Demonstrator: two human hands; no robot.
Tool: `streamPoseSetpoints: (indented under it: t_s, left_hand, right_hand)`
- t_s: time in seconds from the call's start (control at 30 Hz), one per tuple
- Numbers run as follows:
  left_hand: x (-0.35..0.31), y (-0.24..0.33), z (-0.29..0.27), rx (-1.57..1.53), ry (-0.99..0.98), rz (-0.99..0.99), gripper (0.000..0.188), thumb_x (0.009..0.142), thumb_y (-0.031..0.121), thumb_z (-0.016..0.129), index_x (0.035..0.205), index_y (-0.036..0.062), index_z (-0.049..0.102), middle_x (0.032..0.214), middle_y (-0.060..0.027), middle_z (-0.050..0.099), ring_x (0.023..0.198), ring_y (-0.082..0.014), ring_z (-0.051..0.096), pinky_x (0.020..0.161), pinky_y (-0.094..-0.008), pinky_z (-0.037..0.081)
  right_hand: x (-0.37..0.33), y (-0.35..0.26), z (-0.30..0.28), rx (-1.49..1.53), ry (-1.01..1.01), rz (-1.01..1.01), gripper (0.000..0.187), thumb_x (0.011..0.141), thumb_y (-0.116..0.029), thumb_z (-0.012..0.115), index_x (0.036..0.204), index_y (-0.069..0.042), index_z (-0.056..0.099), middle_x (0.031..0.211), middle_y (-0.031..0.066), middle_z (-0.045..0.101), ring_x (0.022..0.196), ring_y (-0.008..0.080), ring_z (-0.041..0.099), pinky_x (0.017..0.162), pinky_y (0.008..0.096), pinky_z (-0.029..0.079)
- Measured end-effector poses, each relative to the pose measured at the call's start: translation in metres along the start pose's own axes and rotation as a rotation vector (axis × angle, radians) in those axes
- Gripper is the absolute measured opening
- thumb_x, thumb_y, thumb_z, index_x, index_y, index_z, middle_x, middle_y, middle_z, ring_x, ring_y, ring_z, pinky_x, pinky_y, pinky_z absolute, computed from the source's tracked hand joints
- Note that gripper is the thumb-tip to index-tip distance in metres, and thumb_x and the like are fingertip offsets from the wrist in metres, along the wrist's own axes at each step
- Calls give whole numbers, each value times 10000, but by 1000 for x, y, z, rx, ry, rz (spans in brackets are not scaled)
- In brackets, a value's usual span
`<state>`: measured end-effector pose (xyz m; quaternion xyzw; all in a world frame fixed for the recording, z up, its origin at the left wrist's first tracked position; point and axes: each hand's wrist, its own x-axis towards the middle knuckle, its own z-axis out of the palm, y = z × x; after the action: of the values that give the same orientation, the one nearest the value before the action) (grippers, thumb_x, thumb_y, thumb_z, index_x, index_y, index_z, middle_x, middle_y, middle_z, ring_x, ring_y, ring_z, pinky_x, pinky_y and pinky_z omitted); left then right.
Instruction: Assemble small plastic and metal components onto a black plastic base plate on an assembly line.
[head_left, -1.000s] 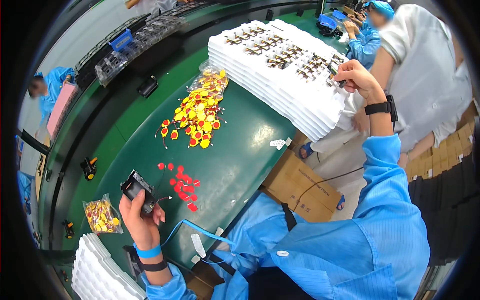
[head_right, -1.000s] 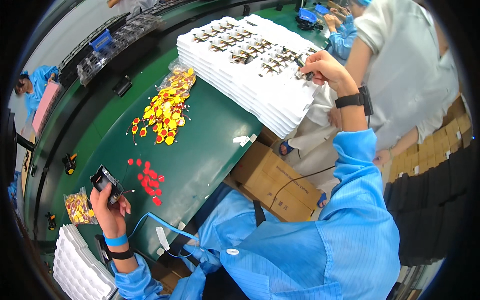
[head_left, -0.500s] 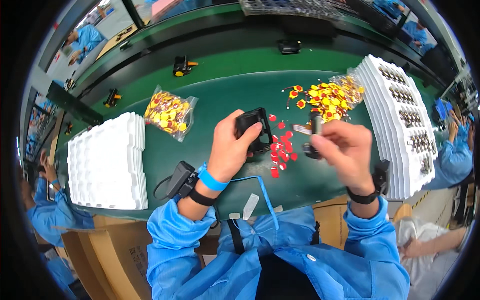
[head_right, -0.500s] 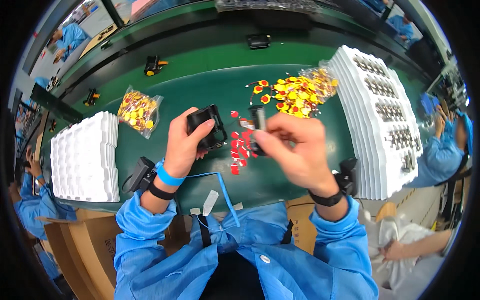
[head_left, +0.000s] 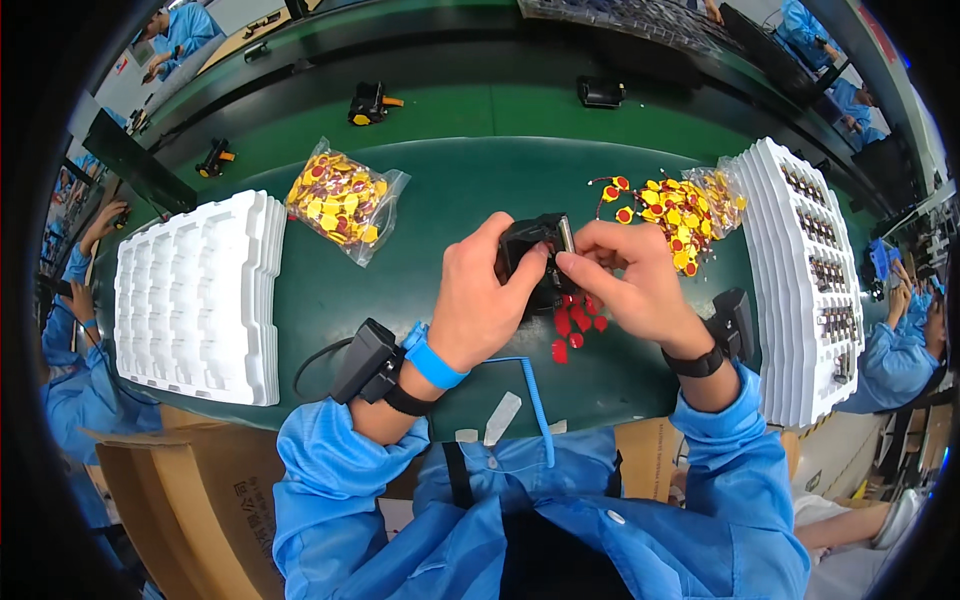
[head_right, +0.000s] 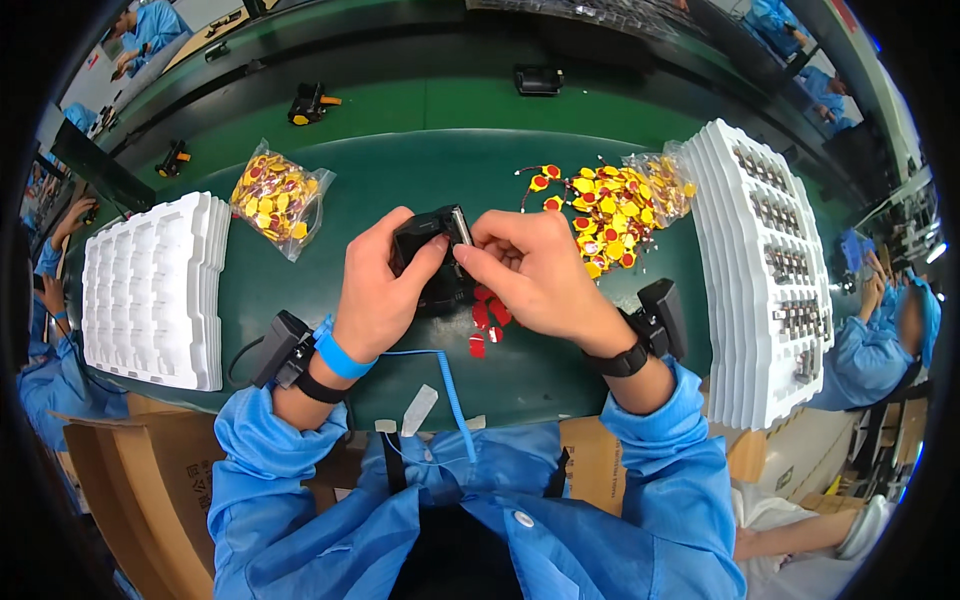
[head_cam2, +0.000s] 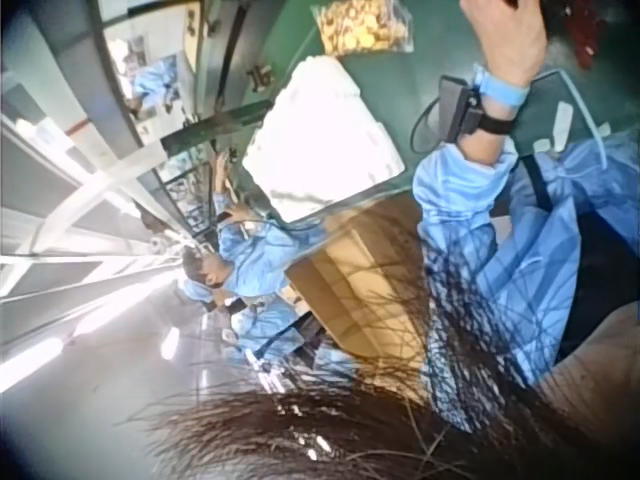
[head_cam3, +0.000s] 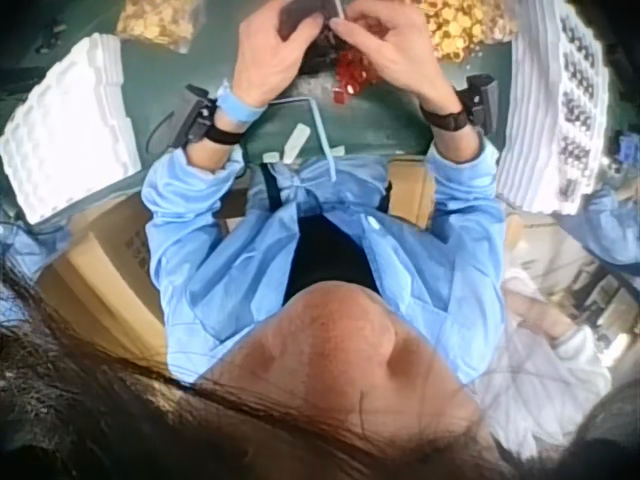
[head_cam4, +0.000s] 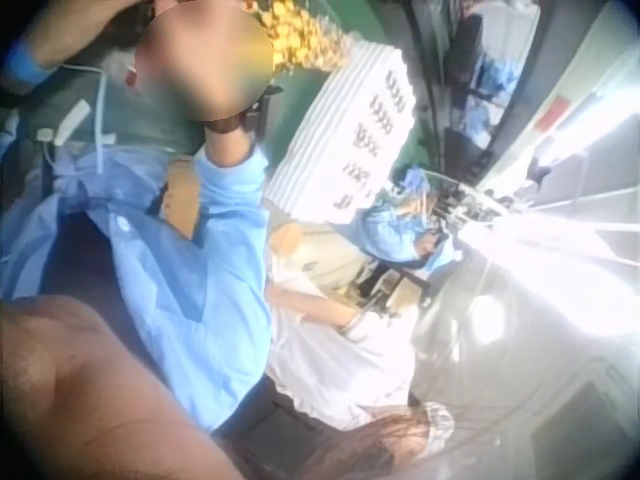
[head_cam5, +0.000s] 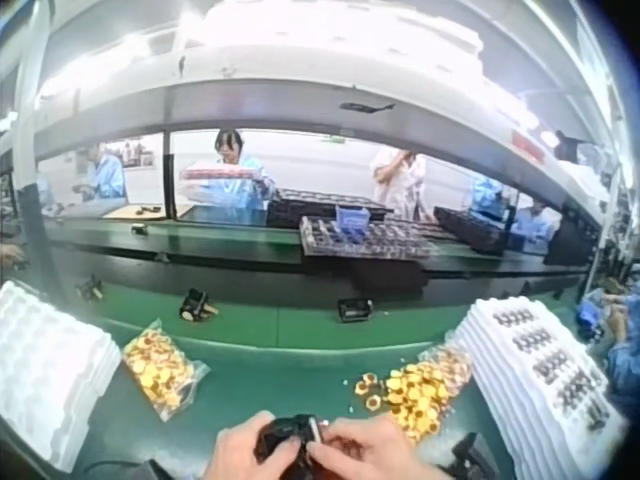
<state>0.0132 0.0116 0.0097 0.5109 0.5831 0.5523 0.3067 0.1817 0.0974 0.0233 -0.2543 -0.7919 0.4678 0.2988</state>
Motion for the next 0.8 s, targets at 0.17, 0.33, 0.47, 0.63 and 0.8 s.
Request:
streamPoseSetpoints:
  t_s: [0.17,0.33,0.47,0.63,0.8]
  left_hand:
    - [1,-7,1,-12,17,16,230,891,147,666,845,-43,543,629,-115,573,543,-119,505,498,-316,404]
    - [-2,-10,6,-45,10,1,212,901,142,661,854,-34,553,619,-65,541,565,-79,466,492,-299,389]
    - [-2,-7,5,24,-10,-17,201,900,131,654,849,-27,540,611,-59,535,556,-76,455,487,-300,383]
    - [-4,-7,4,60,-112,73,179,903,128,629,884,-6,512,608,-74,546,524,-99,487,485,-303,379]
    - [-4,-12,4,-45,-166,93,193,906,153,649,925,3,529,639,-29,514,573,-76,451,516,-273,368]
  right_hand:
    - [6,6,-4,35,-69,50,209,882,-127,687,773,40,623,564,12,527,511,51,459,468,248,335]
    - [1,13,-3,45,-61,25,234,886,-139,682,753,38,608,548,26,517,489,64,452,461,257,329]
    - [1,17,-3,-58,-73,-98,247,883,-126,680,719,31,579,525,48,507,469,88,456,453,269,331]
    - [1,18,-6,-134,-134,-39,206,865,-84,681,733,37,581,541,58,527,470,96,471,457,268,356]
    - [-3,24,4,46,-29,-152,150,849,-50,678,772,49,596,577,69,562,484,98,504,461,261,387]
